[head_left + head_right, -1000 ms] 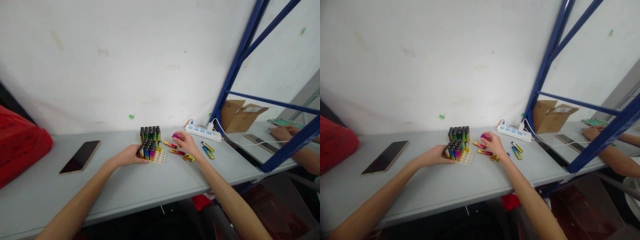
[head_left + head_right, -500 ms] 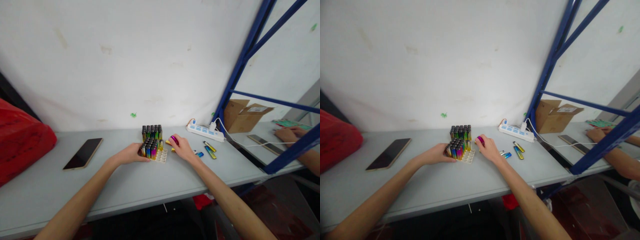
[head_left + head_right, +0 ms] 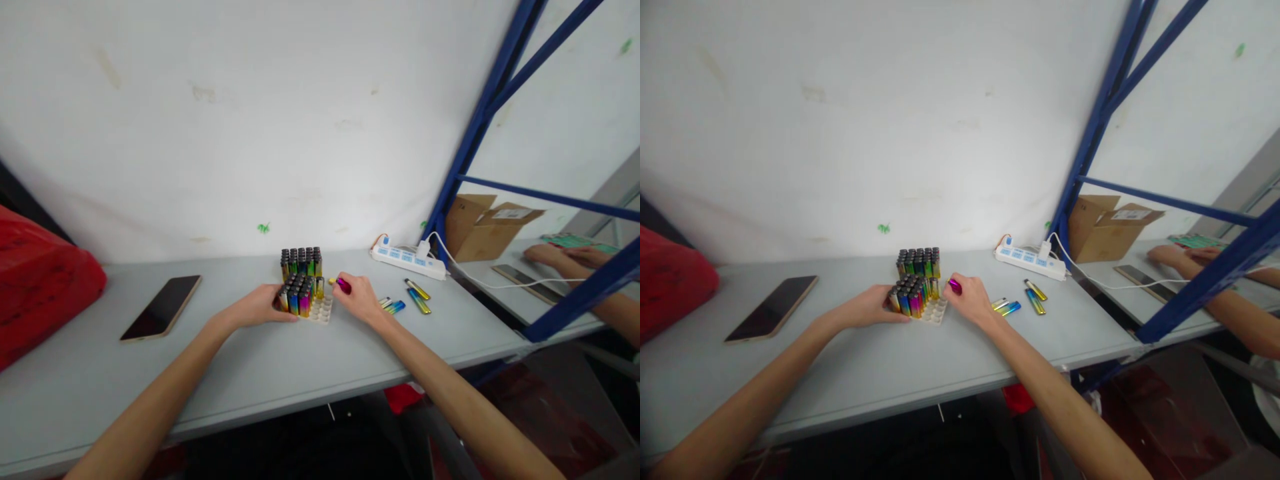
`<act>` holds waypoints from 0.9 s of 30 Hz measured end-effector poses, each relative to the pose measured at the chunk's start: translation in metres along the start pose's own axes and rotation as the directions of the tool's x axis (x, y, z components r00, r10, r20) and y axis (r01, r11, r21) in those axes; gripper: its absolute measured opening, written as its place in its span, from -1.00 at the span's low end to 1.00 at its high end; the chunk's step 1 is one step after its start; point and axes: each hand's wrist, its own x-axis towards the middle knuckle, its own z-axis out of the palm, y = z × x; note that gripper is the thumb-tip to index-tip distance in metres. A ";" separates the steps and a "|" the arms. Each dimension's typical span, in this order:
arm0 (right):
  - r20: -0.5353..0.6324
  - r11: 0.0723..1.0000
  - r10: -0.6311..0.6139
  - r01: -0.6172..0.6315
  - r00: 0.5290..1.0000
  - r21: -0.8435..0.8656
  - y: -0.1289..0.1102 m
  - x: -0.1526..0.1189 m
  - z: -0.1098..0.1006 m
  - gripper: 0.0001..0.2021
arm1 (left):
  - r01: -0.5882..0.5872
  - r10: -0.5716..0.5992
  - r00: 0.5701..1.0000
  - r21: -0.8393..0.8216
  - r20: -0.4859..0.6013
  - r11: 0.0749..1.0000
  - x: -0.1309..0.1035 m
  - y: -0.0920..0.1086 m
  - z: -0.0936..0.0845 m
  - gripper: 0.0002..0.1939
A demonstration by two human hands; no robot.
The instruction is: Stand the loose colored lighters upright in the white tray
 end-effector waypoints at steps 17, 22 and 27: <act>-0.008 0.999 0.012 -0.012 1.000 0.040 0.000 -0.001 0.000 -0.79 | 0.001 -0.001 1.000 0.006 0.008 1.000 0.000 0.000 0.000 -0.42; 0.003 0.996 -0.041 0.040 0.999 0.076 -0.001 -0.001 0.002 -0.70 | 0.018 -0.018 1.000 0.002 0.006 1.000 0.000 0.000 -0.001 -0.43; 0.010 0.981 -0.172 0.170 0.985 0.094 -0.001 0.000 0.004 -0.71 | 0.021 -0.021 1.000 0.004 0.004 1.000 -0.001 0.001 -0.001 -0.46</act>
